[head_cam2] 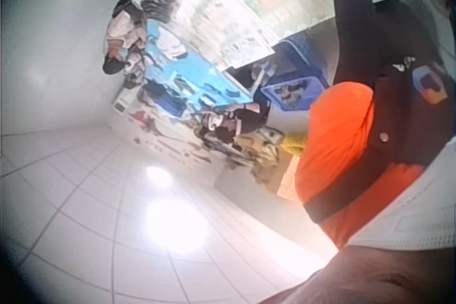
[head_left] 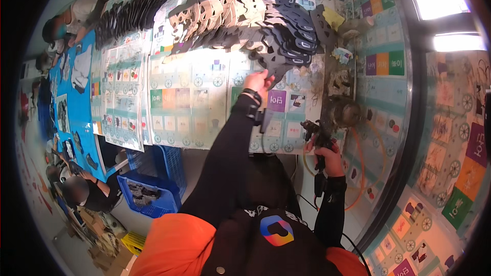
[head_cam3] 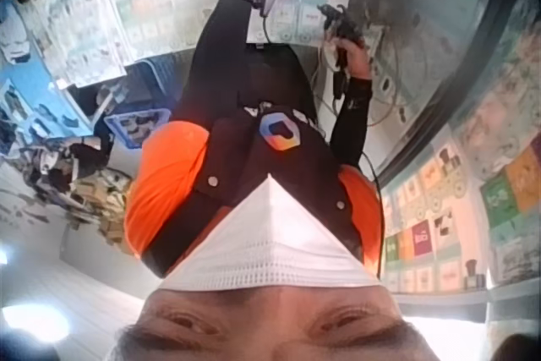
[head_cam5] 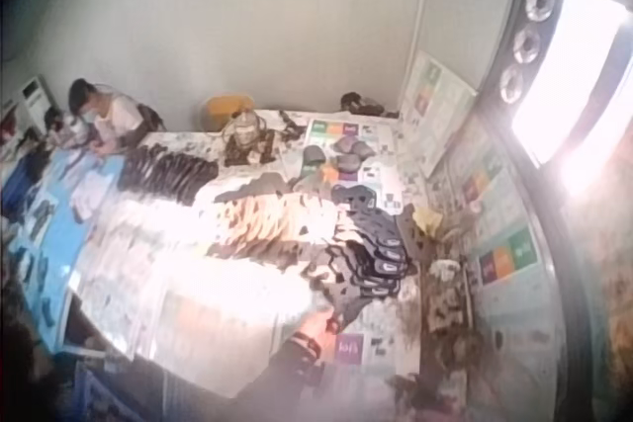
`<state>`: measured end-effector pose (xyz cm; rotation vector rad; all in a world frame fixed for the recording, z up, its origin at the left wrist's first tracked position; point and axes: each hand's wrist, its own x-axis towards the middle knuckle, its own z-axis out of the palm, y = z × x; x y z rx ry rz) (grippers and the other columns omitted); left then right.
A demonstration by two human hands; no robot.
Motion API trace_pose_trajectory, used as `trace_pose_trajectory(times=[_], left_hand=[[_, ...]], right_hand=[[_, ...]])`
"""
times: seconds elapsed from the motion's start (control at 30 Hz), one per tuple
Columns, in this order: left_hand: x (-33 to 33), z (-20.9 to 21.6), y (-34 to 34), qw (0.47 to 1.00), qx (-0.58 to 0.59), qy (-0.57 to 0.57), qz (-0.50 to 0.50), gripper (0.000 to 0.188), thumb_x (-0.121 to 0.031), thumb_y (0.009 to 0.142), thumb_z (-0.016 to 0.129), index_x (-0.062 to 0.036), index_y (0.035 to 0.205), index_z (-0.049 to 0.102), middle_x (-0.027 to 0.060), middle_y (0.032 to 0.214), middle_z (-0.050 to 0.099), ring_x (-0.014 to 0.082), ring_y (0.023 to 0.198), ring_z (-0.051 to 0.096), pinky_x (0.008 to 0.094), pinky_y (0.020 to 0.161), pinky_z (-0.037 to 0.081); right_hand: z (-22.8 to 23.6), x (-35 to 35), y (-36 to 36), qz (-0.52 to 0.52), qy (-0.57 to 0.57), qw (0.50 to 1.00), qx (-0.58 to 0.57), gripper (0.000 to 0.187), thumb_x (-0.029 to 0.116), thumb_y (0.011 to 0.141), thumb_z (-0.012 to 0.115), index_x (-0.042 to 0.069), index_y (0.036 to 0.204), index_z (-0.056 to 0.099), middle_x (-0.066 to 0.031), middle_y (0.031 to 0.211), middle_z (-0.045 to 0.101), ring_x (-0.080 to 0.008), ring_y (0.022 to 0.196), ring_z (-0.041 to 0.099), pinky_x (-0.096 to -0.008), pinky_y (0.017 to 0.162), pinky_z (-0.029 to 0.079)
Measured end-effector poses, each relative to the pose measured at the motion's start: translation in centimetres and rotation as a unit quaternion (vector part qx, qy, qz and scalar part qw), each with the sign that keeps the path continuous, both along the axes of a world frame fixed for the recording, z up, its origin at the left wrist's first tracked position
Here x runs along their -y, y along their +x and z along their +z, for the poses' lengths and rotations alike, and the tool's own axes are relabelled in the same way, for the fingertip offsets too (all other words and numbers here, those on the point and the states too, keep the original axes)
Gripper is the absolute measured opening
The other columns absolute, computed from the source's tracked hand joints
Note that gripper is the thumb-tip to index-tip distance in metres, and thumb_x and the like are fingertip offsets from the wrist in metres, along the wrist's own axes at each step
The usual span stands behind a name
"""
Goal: The worker is gluing or attaching small components to a grey shoe upper piece.
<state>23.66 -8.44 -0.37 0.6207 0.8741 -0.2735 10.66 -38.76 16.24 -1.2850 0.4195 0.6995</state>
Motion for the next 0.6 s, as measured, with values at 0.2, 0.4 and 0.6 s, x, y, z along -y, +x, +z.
trace_pose_trajectory(times=[0.2,0.4,0.6], left_hand=[[-6.8,4.9,-14.5,0.917,0.012,0.243,-0.316,0.018,-0.013,0.101,0.058,0.0042,0.104,0.061,0.0115,0.085,0.071,0.017,0.068,0.07,0.0271,0.056,0.053],[-5.6,2.9,-21.3,0.851,-0.022,0.396,-0.343,0.011,-0.01,0.095,0.064,0.0003,0.094,0.065,0.0114,0.069,0.068,0.0191,0.057,0.069,0.033,0.047,0.053],[-6.9,1.0,-23.1,0.833,0.005,0.448,-0.324,0.016,-0.015,0.092,0.07,0.0,0.094,0.065,0.0083,0.064,0.066,0.0173,0.052,0.065,0.0341,0.049,0.052]], right_hand=[[0.3,-0.5,-0.5,0.099,-0.079,0.992,0.009,0.038,0.001,0.079,0.056,0.004,0.117,0.062,-0.0022,0.094,0.071,-0.005,0.068,0.057,-0.02,0.053,0.042],[-3.3,-4.8,-2.4,0.153,-0.076,0.985,-0.015,0.039,-0.002,0.079,0.056,0.002,0.118,0.061,-0.0007,0.091,0.069,-0.0052,0.065,0.054,-0.0195,0.051,0.038],[-4.2,-9.2,-3.1,0.277,-0.115,0.953,-0.033,0.03,-0.001,0.078,0.054,0.001,0.107,0.06,-0.0032,0.083,0.063,-0.0108,0.073,0.057,-0.0244,0.062,0.043]])
